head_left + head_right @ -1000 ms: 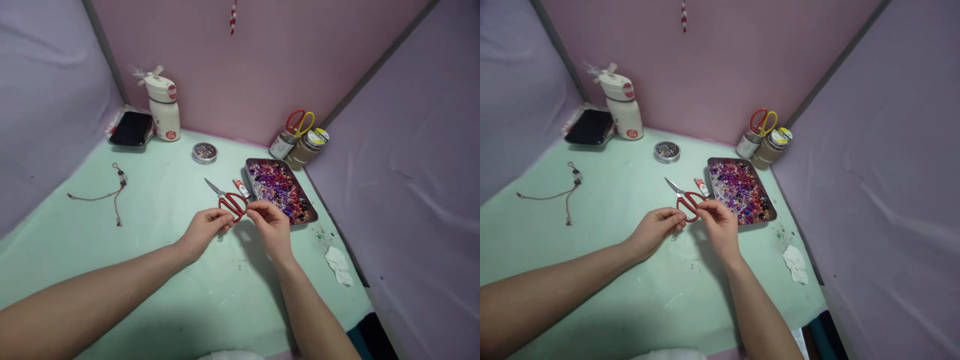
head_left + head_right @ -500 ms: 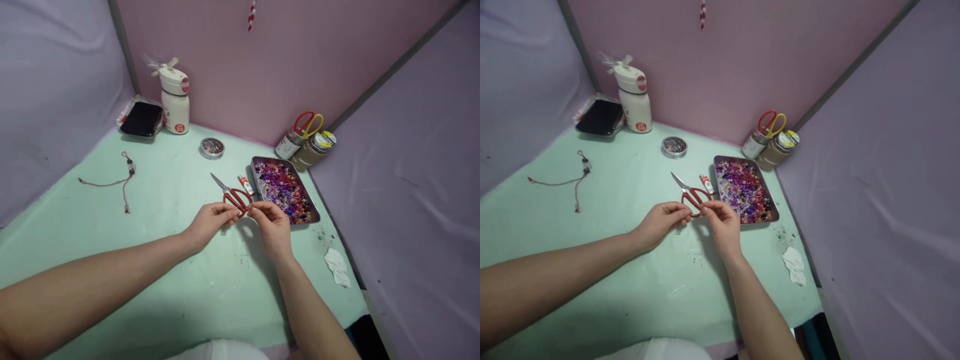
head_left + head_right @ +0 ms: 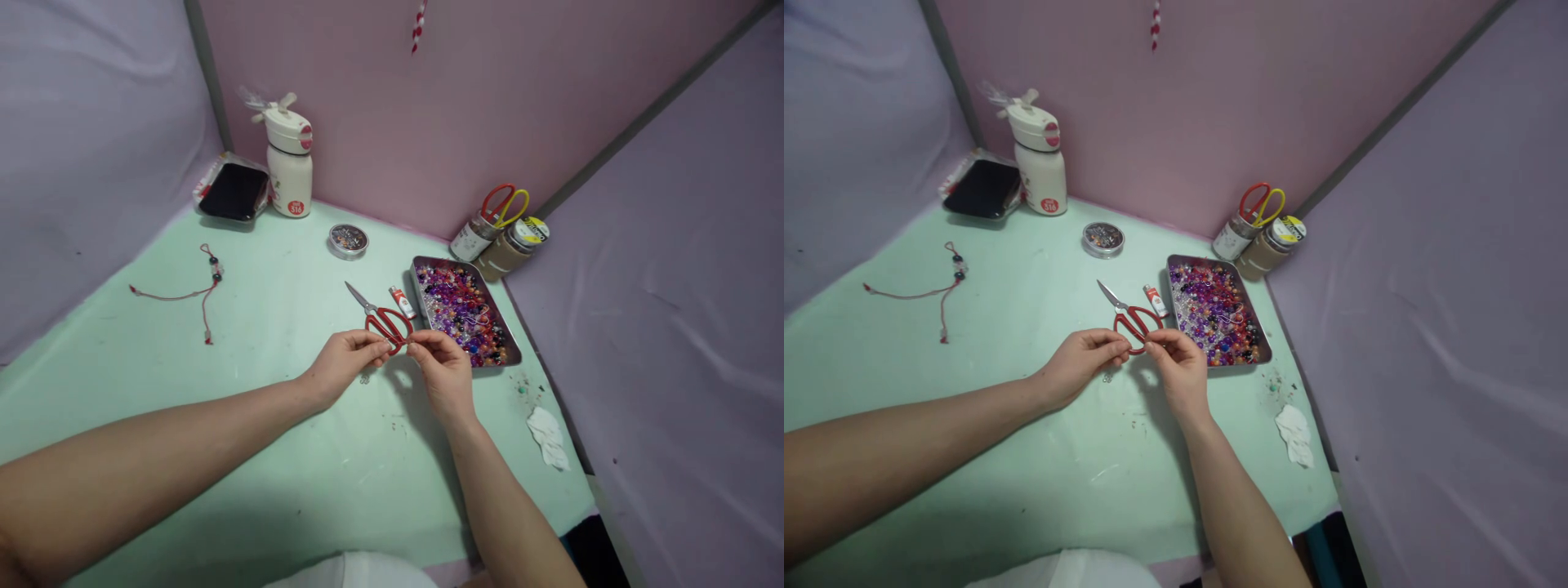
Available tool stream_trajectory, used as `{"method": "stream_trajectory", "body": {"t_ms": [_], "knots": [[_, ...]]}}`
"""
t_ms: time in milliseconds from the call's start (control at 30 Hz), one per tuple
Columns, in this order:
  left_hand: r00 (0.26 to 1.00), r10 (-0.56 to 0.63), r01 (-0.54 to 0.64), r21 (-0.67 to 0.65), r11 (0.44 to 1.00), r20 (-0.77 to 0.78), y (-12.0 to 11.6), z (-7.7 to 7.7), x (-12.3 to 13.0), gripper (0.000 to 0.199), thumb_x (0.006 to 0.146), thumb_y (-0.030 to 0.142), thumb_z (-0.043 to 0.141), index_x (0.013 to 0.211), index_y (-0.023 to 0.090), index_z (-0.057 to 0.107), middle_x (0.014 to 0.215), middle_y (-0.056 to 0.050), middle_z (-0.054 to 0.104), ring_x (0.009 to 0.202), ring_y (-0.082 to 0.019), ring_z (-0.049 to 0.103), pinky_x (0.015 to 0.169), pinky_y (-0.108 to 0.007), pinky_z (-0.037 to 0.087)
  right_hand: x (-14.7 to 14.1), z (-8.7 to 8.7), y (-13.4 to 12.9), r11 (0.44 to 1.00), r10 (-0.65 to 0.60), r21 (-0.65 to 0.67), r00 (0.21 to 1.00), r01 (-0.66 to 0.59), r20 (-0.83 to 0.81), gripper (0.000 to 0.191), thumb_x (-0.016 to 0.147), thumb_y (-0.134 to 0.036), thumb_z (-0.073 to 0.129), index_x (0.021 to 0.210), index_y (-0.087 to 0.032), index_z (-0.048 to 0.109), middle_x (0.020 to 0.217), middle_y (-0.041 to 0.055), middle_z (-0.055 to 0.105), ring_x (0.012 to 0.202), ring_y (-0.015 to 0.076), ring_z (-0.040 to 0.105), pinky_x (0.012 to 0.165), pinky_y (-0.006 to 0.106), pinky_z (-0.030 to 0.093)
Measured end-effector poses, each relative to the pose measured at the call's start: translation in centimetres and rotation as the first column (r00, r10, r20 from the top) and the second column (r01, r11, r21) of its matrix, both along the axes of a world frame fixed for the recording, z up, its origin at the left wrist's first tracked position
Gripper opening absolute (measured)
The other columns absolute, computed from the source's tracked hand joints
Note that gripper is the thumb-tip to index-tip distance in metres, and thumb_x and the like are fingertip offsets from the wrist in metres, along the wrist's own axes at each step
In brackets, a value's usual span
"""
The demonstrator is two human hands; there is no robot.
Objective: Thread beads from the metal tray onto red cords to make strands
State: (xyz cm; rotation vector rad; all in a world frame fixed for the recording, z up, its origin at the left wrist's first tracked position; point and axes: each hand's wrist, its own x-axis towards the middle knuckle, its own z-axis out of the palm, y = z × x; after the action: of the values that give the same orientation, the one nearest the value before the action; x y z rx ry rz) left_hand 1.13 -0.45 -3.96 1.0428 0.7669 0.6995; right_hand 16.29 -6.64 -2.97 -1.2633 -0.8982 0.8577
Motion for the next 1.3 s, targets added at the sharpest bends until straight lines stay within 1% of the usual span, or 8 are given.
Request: {"method": "stream_trajectory", "body": {"t_ms": [233, 467, 633, 800, 1133, 1300], "knots": [[0.999, 0.002, 0.0, 0.045, 0.999, -0.033, 0.04, -0.57, 0.0, 0.02, 0.072, 0.037, 0.069, 0.072, 0.016, 0.069, 0.07, -0.003, 0.066, 0.066, -0.012, 0.055, 0.066, -0.026, 0.042, -0.19, 0.34, -0.05, 1.0, -0.014, 0.013, 0.999, 0.014, 0.052, 0.012, 0.069, -0.021, 0.074, 0.079, -0.024, 0.069, 0.079, -0.0008, 0.066, 0.074, 0.0134, 0.06, 0.074, 0.03, 0.048], [0.999, 0.008, -0.006, 0.036, 0.999, -0.032, -0.01, -0.5, 0.0, 0.021, 0.071, 0.038, 0.07, 0.073, 0.017, 0.07, 0.07, -0.002, 0.067, 0.065, -0.011, 0.055, 0.066, -0.026, 0.043, -0.09, 0.07, -0.1, 0.997, 0.02, 0.074, 0.995, -0.027, 0.103, 0.012, 0.072, -0.018, 0.072, 0.081, -0.025, 0.069, 0.082, -0.0011, 0.065, 0.078, 0.0132, 0.06, 0.074, 0.028, 0.047], [0.999, 0.007, -0.004, 0.065, 0.998, -0.044, 0.0, -0.59, 0.02, 0.022, 0.071, 0.039, 0.069, 0.073, 0.017, 0.069, 0.07, -0.003, 0.066, 0.065, -0.012, 0.055, 0.065, -0.026, 0.043, -0.12, 0.24, -0.09, 0.994, 0.014, 0.103, 0.99, -0.029, 0.144, 0.01, 0.073, -0.018, 0.071, 0.08, -0.024, 0.069, 0.082, -0.0005, 0.065, 0.078, 0.0138, 0.059, 0.073, 0.028, 0.047], [0.997, -0.012, 0.02, 0.097, 0.995, -0.078, 0.01, -0.37, -0.09, 0.023, 0.072, 0.039, 0.067, 0.071, 0.016, 0.068, 0.07, -0.003, 0.065, 0.066, -0.012, 0.055, 0.065, -0.026, 0.043, -0.21, 0.39, -0.15, 0.991, 0.016, 0.128, 0.985, -0.038, 0.171, 0.009, 0.073, -0.018, 0.07, 0.08, -0.024, 0.068, 0.082, -0.0004, 0.063, 0.079, 0.0135, 0.058, 0.072, 0.028, 0.046], [0.997, -0.002, 0.011, 0.108, 0.994, -0.082, 0.01, -0.31, -0.04, 0.027, 0.071, 0.043, 0.068, 0.075, 0.017, 0.07, 0.068, -0.003, 0.065, 0.065, -0.013, 0.055, 0.061, -0.026, 0.043, -0.35, 0.48, -0.1, 0.993, 0.01, 0.116, 0.981, -0.033, 0.194, 0.008, 0.073, -0.021, 0.071, 0.079, -0.023, 0.067, 0.083, 0.0011, 0.059, 0.081, 0.0152, 0.055, 0.073, 0.029, 0.044], [0.996, -0.012, 0.022, 0.106, 0.994, -0.09, 0.03, -0.14, -0.09, 0.025, 0.072, 0.042, 0.067, 0.074, 0.017, 0.069, 0.069, -0.003, 0.065, 0.065, -0.013, 0.055, 0.062, -0.026, 0.042, -0.44, 0.48, -0.04, 0.994, 0.029, 0.102, 0.986, -0.047, 0.163, 0.008, 0.073, -0.02, 0.07, 0.079, -0.024, 0.068, 0.084, 0.0, 0.059, 0.079, 0.014, 0.056, 0.072, 0.028, 0.044]]}}
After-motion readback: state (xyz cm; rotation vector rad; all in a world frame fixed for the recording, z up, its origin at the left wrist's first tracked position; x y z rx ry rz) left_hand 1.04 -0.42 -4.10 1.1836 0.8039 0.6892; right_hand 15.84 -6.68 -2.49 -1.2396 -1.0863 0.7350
